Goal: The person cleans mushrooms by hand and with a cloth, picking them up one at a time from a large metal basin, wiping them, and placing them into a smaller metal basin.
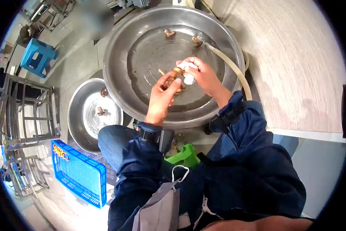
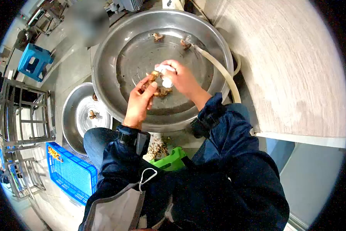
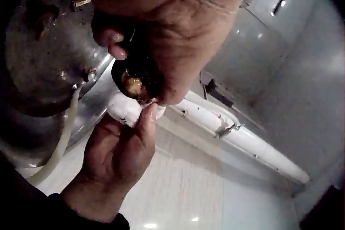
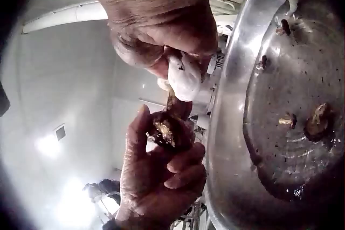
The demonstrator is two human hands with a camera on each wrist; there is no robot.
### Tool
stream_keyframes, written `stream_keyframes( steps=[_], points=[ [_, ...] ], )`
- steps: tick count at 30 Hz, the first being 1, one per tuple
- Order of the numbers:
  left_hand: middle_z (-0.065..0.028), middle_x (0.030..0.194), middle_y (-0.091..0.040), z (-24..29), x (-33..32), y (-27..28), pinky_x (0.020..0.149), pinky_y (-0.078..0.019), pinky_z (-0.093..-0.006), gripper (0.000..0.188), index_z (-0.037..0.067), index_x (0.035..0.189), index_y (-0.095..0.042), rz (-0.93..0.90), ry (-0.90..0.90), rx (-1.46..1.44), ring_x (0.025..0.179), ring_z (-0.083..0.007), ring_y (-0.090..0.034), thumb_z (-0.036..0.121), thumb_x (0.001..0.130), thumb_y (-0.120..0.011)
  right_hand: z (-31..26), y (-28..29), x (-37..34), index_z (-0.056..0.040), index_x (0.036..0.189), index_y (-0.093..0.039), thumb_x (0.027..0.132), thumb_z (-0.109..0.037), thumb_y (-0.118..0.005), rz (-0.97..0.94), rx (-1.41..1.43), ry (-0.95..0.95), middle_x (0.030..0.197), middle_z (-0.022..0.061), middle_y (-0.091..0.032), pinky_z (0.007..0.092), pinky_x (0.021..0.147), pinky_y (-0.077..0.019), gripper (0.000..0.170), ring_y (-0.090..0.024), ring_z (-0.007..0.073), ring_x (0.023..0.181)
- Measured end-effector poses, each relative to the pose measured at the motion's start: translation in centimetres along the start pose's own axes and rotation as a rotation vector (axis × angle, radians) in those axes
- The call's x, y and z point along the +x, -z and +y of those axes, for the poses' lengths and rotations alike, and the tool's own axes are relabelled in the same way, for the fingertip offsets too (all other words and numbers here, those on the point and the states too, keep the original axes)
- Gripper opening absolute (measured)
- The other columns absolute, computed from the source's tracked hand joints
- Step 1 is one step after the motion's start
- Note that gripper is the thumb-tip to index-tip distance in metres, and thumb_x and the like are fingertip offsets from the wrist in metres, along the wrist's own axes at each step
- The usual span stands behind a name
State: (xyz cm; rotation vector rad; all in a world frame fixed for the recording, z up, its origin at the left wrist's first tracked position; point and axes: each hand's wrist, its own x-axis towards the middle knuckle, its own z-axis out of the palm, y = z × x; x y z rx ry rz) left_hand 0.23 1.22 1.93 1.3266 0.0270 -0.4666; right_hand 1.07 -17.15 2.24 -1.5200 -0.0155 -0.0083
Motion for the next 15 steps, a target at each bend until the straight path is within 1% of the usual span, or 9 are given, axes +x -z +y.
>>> stream_keyframes(
  steps=[1,3,4,7,8,11,12,14,15],
  points=[
    [-0.0003,0.077,-0.06,0.0,0.2,0.1,0.041,-0.031,-0.0192,0.052,0.001,0.136,-0.051,0.007,0.037,-0.058,0.049,-0.0042,-0.043,0.026,0.093,-0.067,0.4,-0.3,-0.2,-0.0031,0.114,-0.061,0.092,-0.009,-0.055,-0.059,-0.093,0.1,0.113,0.011,-0.069,0.0322,0.089,-0.0499,0.023,-0.065,0.0221,0.104],
    [0.001,0.081,-0.059,0.2,-0.2,0.1,0.044,-0.0323,-0.0181,0.052,0.002,0.133,-0.054,-0.084,0.038,-0.172,0.052,-0.0025,-0.044,0.029,0.093,-0.068,0.9,-1.2,-0.6,-0.0034,0.114,-0.061,0.093,-0.007,-0.055,-0.169,-0.274,0.301,0.114,0.0111,-0.069,0.0314,0.092,-0.0493,0.022,-0.065,0.022,0.106],
    [0.0012,0.081,-0.059,0.2,-0.2,0.1,0.044,-0.0324,-0.0184,0.051,0.002,0.133,-0.054,-0.105,0.049,-0.195,0.052,-0.0027,-0.044,0.03,0.093,-0.068,1.0,-1.1,-0.9,-0.004,0.115,-0.061,0.093,-0.009,-0.057,-0.143,-0.259,0.207,0.12,0.0124,-0.067,0.0324,0.095,-0.0479,0.022,-0.063,0.0237,0.109],
    [0.0016,0.081,-0.058,0.1,-0.2,0.2,0.044,-0.0328,-0.0189,0.05,0.001,0.134,-0.053,-0.149,0.078,-0.25,0.052,-0.0031,-0.043,0.03,0.095,-0.066,-0.7,-1.5,-1.3,-0.0026,0.117,-0.057,0.097,-0.006,-0.054,-0.089,-0.315,0.092,0.125,0.0075,-0.064,0.03,0.098,-0.0456,0.021,-0.059,0.017,0.112],
    [0.0015,0.081,-0.058,0.1,-0.1,0.3,0.044,-0.0329,-0.0191,0.05,0.001,0.134,-0.053,-0.148,0.085,-0.255,0.051,-0.0032,-0.043,0.03,0.095,-0.065,-0.6,-1.4,-1.3,-0.0016,0.119,-0.058,0.097,-0.008,-0.054,-0.071,-0.289,0.064,0.124,0.0074,-0.064,0.0297,0.098,-0.0456,0.023,-0.059,0.0152,0.112],
    [0.001,0.08,-0.058,-0.1,-0.2,0.1,0.044,-0.0328,-0.0193,0.051,0.001,0.136,-0.051,-0.114,0.067,-0.243,0.051,-0.0033,-0.043,0.03,0.096,-0.064,0.1,-1.6,-0.9,-0.0038,0.119,-0.06,0.095,-0.014,-0.056,-0.035,-0.056,0.114,0.113,0.0137,-0.068,0.0331,0.091,-0.0494,0.026,-0.065,0.0218,0.103],
    [0.001,0.08,-0.058,0.0,-0.2,0.0,0.044,-0.0327,-0.0193,0.051,0.001,0.135,-0.051,-0.121,0.047,-0.225,0.051,-0.0034,-0.043,0.03,0.096,-0.064,0.2,-1.4,-1.0,-0.0041,0.119,-0.06,0.096,-0.016,-0.055,-0.055,-0.219,0.152,0.111,0.0132,-0.069,0.034,0.09,-0.05,0.026,-0.066,0.022,0.101],
    [0.0011,0.078,-0.058,0.4,-0.3,-0.2,0.044,-0.0311,-0.0195,0.049,0.001,0.134,-0.052,-0.126,0.021,-0.145,0.051,-0.0035,-0.042,0.03,0.096,-0.063,0.1,-1.2,-1.2,-0.003,0.121,-0.058,0.098,-0.013,-0.053,-0.067,-0.335,0.152,0.118,0.0086,-0.067,0.0319,0.093,-0.048,0.025,-0.063,0.0182,0.106],
    [0.0014,0.078,-0.057,0.3,-0.2,-0.2,0.044,-0.0305,-0.0197,0.049,0.002,0.134,-0.053,-0.136,0.059,-0.205,0.051,-0.0035,-0.041,0.031,0.096,-0.063,-0.1,-1.2,-1.3,-0.0024,0.122,-0.057,0.099,-0.011,-0.053,-0.071,-0.392,0.151,0.121,0.0064,-0.066,0.0309,0.095,-0.0469,0.024,-0.061,0.0163,0.109]
  ],
)
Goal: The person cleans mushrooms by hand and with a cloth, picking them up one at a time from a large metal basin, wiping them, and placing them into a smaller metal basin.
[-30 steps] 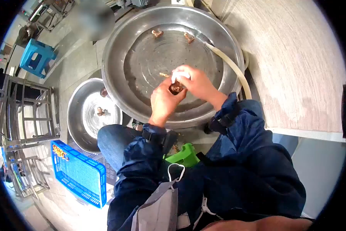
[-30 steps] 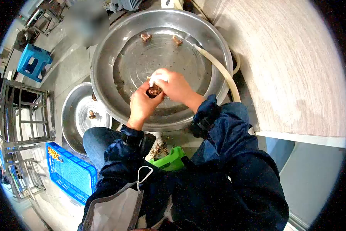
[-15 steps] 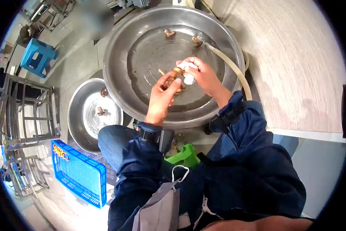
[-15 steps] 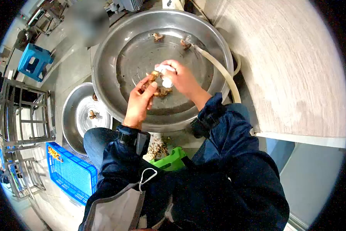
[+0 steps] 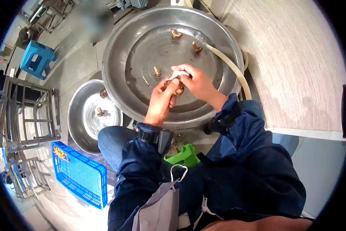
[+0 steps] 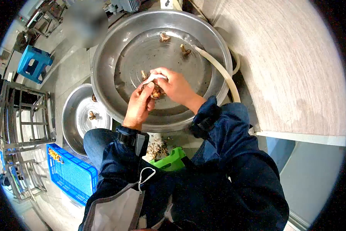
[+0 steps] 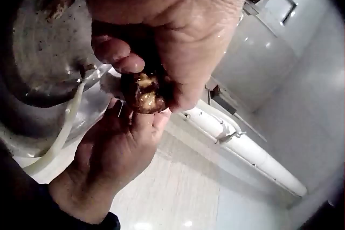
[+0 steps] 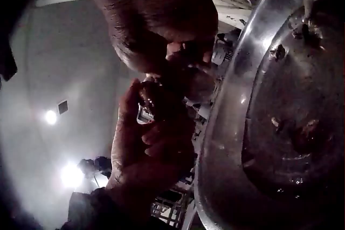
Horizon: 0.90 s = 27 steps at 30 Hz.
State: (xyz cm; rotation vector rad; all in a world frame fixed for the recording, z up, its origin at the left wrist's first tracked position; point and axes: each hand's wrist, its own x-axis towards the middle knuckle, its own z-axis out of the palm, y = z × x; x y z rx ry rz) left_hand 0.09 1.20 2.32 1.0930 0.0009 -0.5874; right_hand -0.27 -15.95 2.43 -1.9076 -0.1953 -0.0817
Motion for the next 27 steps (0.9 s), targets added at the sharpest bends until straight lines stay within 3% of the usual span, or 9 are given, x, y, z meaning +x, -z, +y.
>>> stream_keyframes(
  steps=[1,4,8,11,16,18,20,23,27],
  points=[
    [0.0017,0.077,-0.056,-0.1,0.1,0.1,0.043,-0.0299,-0.0199,0.048,0.003,0.134,-0.053,-0.008,0.037,-0.063,0.051,-0.0034,-0.04,0.032,0.096,-0.062,-0.2,0.0,0.0,-0.0023,0.119,-0.058,0.1,-0.011,-0.051,0.057,-0.028,-0.031,0.117,0.0064,-0.068,0.0312,0.095,-0.0473,0.023,-0.062,0.0174,0.108],
    [0.0033,0.082,-0.057,-0.1,0.1,0.3,0.043,-0.0279,-0.0206,0.037,0.01,0.123,-0.059,-0.04,0.079,-0.157,0.052,-0.0053,-0.04,0.038,0.099,-0.057,-0.2,0.8,0.9,-0.0012,0.118,-0.058,0.098,-0.01,-0.053,0.141,0.373,-0.141,0.115,0.0077,-0.069,0.0314,0.094,-0.0479,0.022,-0.063,0.018,0.107],
    [0.0017,0.083,-0.058,-0.9,0.8,0.9,0.044,-0.0292,-0.0216,0.031,0.01,0.109,-0.06,-0.007,0.081,-0.172,0.052,-0.006,-0.04,0.039,0.099,-0.056,0.5,-0.8,0.5,-0.0026,0.118,-0.06,0.096,-0.016,-0.055,0.042,0.029,0.12,0.107,0.0102,-0.07,0.0321,0.088,-0.0506,0.026,-0.067,0.0217,0.098],
    [0.0007,0.075,-0.056,-0.7,0.6,0.2,0.044,-0.0298,-0.0218,0.029,0.01,0.1,-0.058,0.054,0.147,-0.311,0.052,-0.0067,-0.041,0.039,0.096,-0.06,0.1,-0.1,0.3,-0.0015,0.114,-0.061,0.096,-0.019,-0.055,0.129,0.03,-0.052,0.105,0.0118,-0.07,0.032,0.082,-0.0511,0.026,-0.067,0.0196,0.094],
    [-0.0056,0.082,-0.064,-0.9,1.3,1.0,0.047,-0.0337,-0.0249,0.041,0.01,0.1,-0.059,-0.04,0.24,-0.528,0.063,-0.0147,-0.055,0.051,0.094,-0.056,-0.9,0.5,0.4,-0.0034,0.114,-0.062,0.095,-0.021,-0.057,0.071,0.15,-0.081,0.108,0.0131,-0.068,0.0311,0.079,-0.051,0.026,-0.066,0.0167,0.094],
    [-0.0054,0.083,-0.064,-0.9,1.4,0.8,0.048,-0.0348,-0.025,0.042,0.01,0.1,-0.059,0.005,0.216,-0.567,0.067,-0.0156,-0.057,0.051,0.094,-0.056,-0.3,-0.1,0.1,-0.0043,0.115,-0.061,0.094,-0.019,-0.058,0.066,-0.194,0.265,0.116,0.0142,-0.066,0.0353,0.084,-0.0521,0.025,-0.066,0.0299,0.1],
    [-0.0049,0.083,-0.062,-2.0,2.0,1.9,0.05,-0.0358,-0.0249,0.04,0.01,0.1,-0.06,-0.024,0.194,-0.549,0.07,-0.0167,-0.057,0.049,0.094,-0.055,0.2,-0.5,0.2,-0.0052,0.115,-0.06,0.095,-0.019,-0.056,0.101,-0.216,0.278,0.113,0.0146,-0.067,0.0368,0.081,-0.0529,0.024,-0.066,0.0349,0.096],
    [-0.007,0.084,-0.06,-1.7,2.0,1.9,0.05,-0.0387,-0.0249,0.037,0.008,0.11,-0.06,0.03,0.159,-0.513,0.072,-0.0193,-0.058,0.041,0.098,-0.049,-0.4,0.1,0.2,-0.0053,0.115,-0.06,0.096,-0.02,-0.055,0.19,-0.103,-0.046,0.105,0.0146,-0.069,0.0374,0.077,-0.0538,0.025,-0.068,0.0338,0.09],
    [-0.0072,0.088,-0.061,-2.3,2.4,2.4,0.047,-0.0385,-0.0208,0.036,0.008,0.114,-0.059,-0.056,0.193,-0.695,0.079,-0.019,-0.06,0.036,0.101,-0.042,-1.1,0.4,0.3,-0.0042,0.112,-0.061,0.096,-0.02,-0.054,0.126,-0.088,-0.013,0.099,0.0151,-0.07,0.0379,0.076,-0.054,0.023,-0.068,0.0329,0.086]
  ],
)
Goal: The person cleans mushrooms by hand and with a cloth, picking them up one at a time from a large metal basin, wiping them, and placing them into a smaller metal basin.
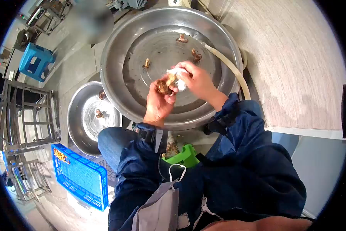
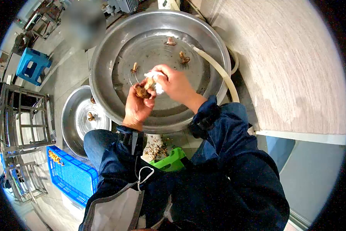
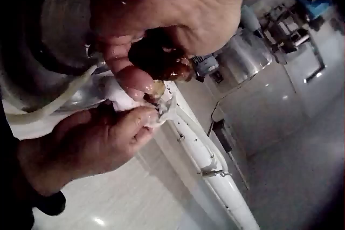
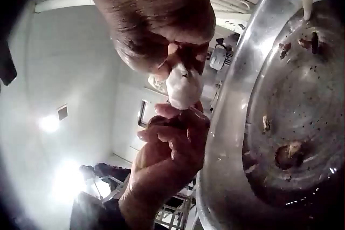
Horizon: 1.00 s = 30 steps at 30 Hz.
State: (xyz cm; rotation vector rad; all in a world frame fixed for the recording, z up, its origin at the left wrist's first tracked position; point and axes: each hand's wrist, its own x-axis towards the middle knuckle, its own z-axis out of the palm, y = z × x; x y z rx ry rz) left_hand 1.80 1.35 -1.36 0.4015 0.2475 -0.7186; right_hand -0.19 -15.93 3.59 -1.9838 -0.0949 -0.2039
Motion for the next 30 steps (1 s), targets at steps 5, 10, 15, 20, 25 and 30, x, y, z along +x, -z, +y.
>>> stream_keyframes(
  steps=[5,10,15,20,25,30],
  points=[
    [-0.0064,0.089,-0.064,-0.2,-0.9,-1.7,0.05,-0.0409,-0.0242,0.035,0.007,0.116,-0.058,0.131,-0.056,0.201,0.076,-0.0202,-0.062,0.036,0.102,-0.043,1.0,-1.0,0.0,-0.0039,0.11,-0.061,0.095,-0.018,-0.054,0.037,-0.11,0.302,0.099,0.015,-0.069,0.0386,0.079,-0.0532,0.022,-0.067,0.0351,0.089],
    [-0.006,0.087,-0.064,0.6,-1.0,-1.3,0.048,-0.0405,-0.0224,0.027,0.01,0.11,-0.059,0.11,-0.008,0.276,0.072,-0.0181,-0.062,0.033,0.098,-0.051,-0.2,0.4,0.2,-0.0036,0.113,-0.06,0.096,-0.023,-0.055,-0.008,0.044,-0.008,0.099,0.0149,-0.07,0.0387,0.078,-0.0538,0.026,-0.069,0.034,0.089],
    [-0.0066,0.085,-0.064,0.5,-0.9,-1.3,0.046,-0.0418,-0.0228,0.026,0.011,0.11,-0.058,0.137,-0.009,0.239,0.068,-0.0189,-0.061,0.031,0.097,-0.049,0.5,-0.9,0.2,-0.0028,0.11,-0.062,0.097,-0.021,-0.056,0.009,-0.154,0.455,0.098,0.0133,-0.07,0.0336,0.075,-0.0538,0.024,-0.069,0.0254,0.086],
    [-0.0059,0.085,-0.065,0.4,-0.8,-1.4,0.049,-0.0472,-0.0247,0.028,0.011,0.113,-0.059,0.094,0.109,0.07,0.068,-0.0201,-0.06,0.032,0.098,-0.049,0.1,1.3,0.8,-0.0024,0.11,-0.063,0.094,-0.019,-0.056,-0.136,0.192,-0.143,0.107,0.012,-0.069,0.0369,0.084,-0.0515,0.024,-0.067,0.0273,0.095],
    [-0.0042,0.085,-0.066,0.7,-0.5,-0.3,0.047,-0.0476,-0.0238,0.025,0.013,0.109,-0.06,0.071,0.075,0.203,0.072,-0.0209,-0.063,0.033,0.098,-0.049,1.0,-0.6,0.1,-0.0017,0.111,-0.063,0.093,-0.017,-0.057,-0.054,-0.087,0.308,0.103,0.0114,-0.07,0.0341,0.077,-0.053,0.024,-0.068,0.0256,0.089],
    [-0.0083,0.09,-0.067,0.2,-0.5,-0.2,0.053,-0.0528,-0.0244,0.041,0.013,0.109,-0.061,0.001,0.101,0.13,0.08,-0.0253,-0.067,0.051,0.097,-0.05,-0.1,1.2,0.4,-0.0016,0.11,-0.063,0.095,-0.015,-0.056,-0.119,0.256,-0.101,0.103,0.0112,-0.069,0.0298,0.075,-0.053,0.022,-0.066,0.0171,0.09]
  ],
)
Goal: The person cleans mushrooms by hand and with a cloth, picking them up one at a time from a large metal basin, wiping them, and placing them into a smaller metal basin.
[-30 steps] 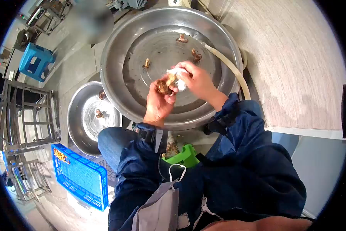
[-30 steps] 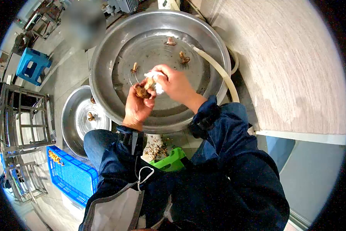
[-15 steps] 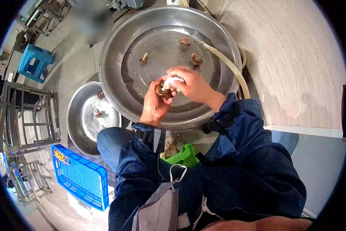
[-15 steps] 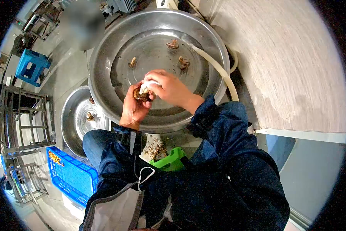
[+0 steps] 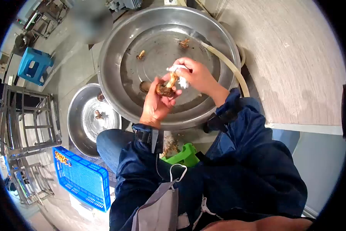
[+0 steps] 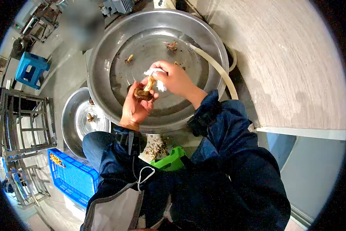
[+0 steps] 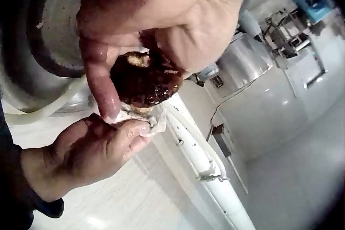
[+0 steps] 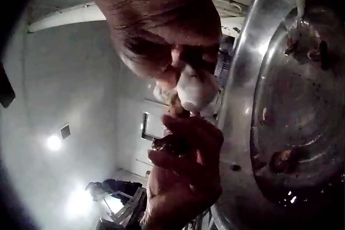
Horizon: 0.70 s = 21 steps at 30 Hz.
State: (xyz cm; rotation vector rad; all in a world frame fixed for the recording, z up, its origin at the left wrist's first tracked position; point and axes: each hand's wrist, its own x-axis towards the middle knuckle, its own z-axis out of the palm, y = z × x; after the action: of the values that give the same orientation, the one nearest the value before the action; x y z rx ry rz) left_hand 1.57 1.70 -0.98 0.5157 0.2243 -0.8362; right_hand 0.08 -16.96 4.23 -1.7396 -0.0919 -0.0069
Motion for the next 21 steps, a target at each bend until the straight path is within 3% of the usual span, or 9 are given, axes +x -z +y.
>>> stream_keyframes(
  steps=[2,3,5,8,11,12,15,19,21],
  points=[
    [-0.0078,0.092,-0.067,0.3,-0.6,-1.2,0.057,-0.0555,-0.0252,0.052,0.012,0.111,-0.062,-0.017,-0.008,-0.061,0.082,-0.0256,-0.067,0.06,0.095,-0.049,-1.4,-0.4,-0.5,-0.0018,0.111,-0.063,0.096,-0.014,-0.054,-0.148,0.181,-0.063,0.104,0.0118,-0.069,0.0318,0.075,-0.0531,0.021,-0.066,0.0191,0.09],
    [-0.0054,0.096,-0.066,0.5,-1.2,-2.4,0.054,-0.0521,-0.0237,0.05,0.015,0.121,-0.058,0.006,-0.057,-0.017,0.081,-0.0247,-0.067,0.057,0.096,-0.049,0.7,-0.7,-0.1,-0.0018,0.112,-0.062,0.097,-0.015,-0.054,-0.079,-0.222,0.373,0.105,0.0115,-0.069,0.0335,0.075,-0.0534,0.021,-0.067,0.0205,0.089],
    [-0.0054,0.096,-0.066,0.3,-0.7,-0.7,0.053,-0.0499,-0.0224,0.042,0.015,0.118,-0.061,0.018,-0.063,0.091,0.083,-0.0245,-0.067,0.05,0.096,-0.055,0.7,-0.9,-0.4,-0.0026,0.111,-0.062,0.097,-0.016,-0.054,0.026,-0.46,0.444,0.106,0.0118,-0.069,0.0339,0.079,-0.0531,0.021,-0.067,0.0209,0.092],
    [-0.0057,0.097,-0.066,-0.3,-0.2,-0.3,0.051,-0.0465,-0.0217,0.034,0.015,0.112,-0.063,0.041,-0.037,0.049,0.081,-0.024,-0.067,0.044,0.095,-0.058,0.0,-0.3,0.0,-0.0041,0.109,-0.063,0.096,-0.018,-0.055,0.055,-0.107,-0.054,0.11,0.0128,-0.068,0.0347,0.082,-0.0518,0.021,-0.066,0.0223,0.097],
    [-0.0075,0.094,-0.068,-0.2,-0.6,-1.9,0.047,-0.0495,-0.0244,0.03,0.01,0.099,-0.063,0.134,-0.082,-0.131,0.072,-0.0236,-0.066,0.039,0.095,-0.057,-0.2,-1.0,-0.5,-0.005,0.108,-0.063,0.095,-0.019,-0.056,-0.02,0.028,-0.029,0.11,0.0138,-0.068,0.0363,0.083,-0.0507,0.021,-0.066,0.0264,0.099],
    [-0.0077,0.09,-0.067,0.0,-0.5,-2.3,0.043,-0.0445,-0.023,0.029,0.011,0.097,-0.063,0.153,-0.066,-0.139,0.067,-0.0224,-0.063,0.039,0.095,-0.057,1.1,-1.8,-0.2,-0.0044,0.108,-0.062,0.095,-0.02,-0.055,-0.039,-0.119,0.265,0.106,0.0146,-0.069,0.0379,0.081,-0.0509,0.022,-0.067,0.0301,0.096],
    [-0.0079,0.083,-0.066,-0.2,-0.1,-0.8,0.04,-0.0419,-0.0221,0.028,0.013,0.098,-0.063,0.045,-0.067,-0.042,0.064,-0.0205,-0.061,0.04,0.096,-0.056,1.5,-1.9,-0.3,-0.0042,0.108,-0.062,0.095,-0.019,-0.055,0.052,-0.414,0.382,0.104,0.0159,-0.069,0.0376,0.082,-0.051,0.022,-0.068,0.0299,0.095],
    [-0.005,0.078,-0.063,-0.1,-0.3,-0.7,0.044,-0.0397,-0.0234,0.033,0.012,0.105,-0.063,0.0,-0.011,-0.071,0.072,-0.0242,-0.066,0.042,0.094,-0.054,1.6,-0.6,0.4,-0.0028,0.109,-0.061,0.096,-0.02,-0.054,0.081,-0.175,0.065,0.101,0.0166,-0.068,0.0378,0.077,-0.0523,0.023,-0.068,0.0298,0.087],
    [-0.0061,0.084,-0.066,-0.2,-0.1,-0.8,0.047,-0.0423,-0.0253,0.035,0.011,0.105,-0.063,0.086,-0.007,-0.142,0.078,-0.0256,-0.066,0.043,0.095,-0.053,1.4,-1.1,0.0,-0.0047,0.11,-0.06,0.096,-0.02,-0.053,0.026,-0.209,0.124,0.098,0.0153,-0.069,0.0382,0.076,-0.0524,0.022,-0.068,0.0309,0.085]
  ],
)
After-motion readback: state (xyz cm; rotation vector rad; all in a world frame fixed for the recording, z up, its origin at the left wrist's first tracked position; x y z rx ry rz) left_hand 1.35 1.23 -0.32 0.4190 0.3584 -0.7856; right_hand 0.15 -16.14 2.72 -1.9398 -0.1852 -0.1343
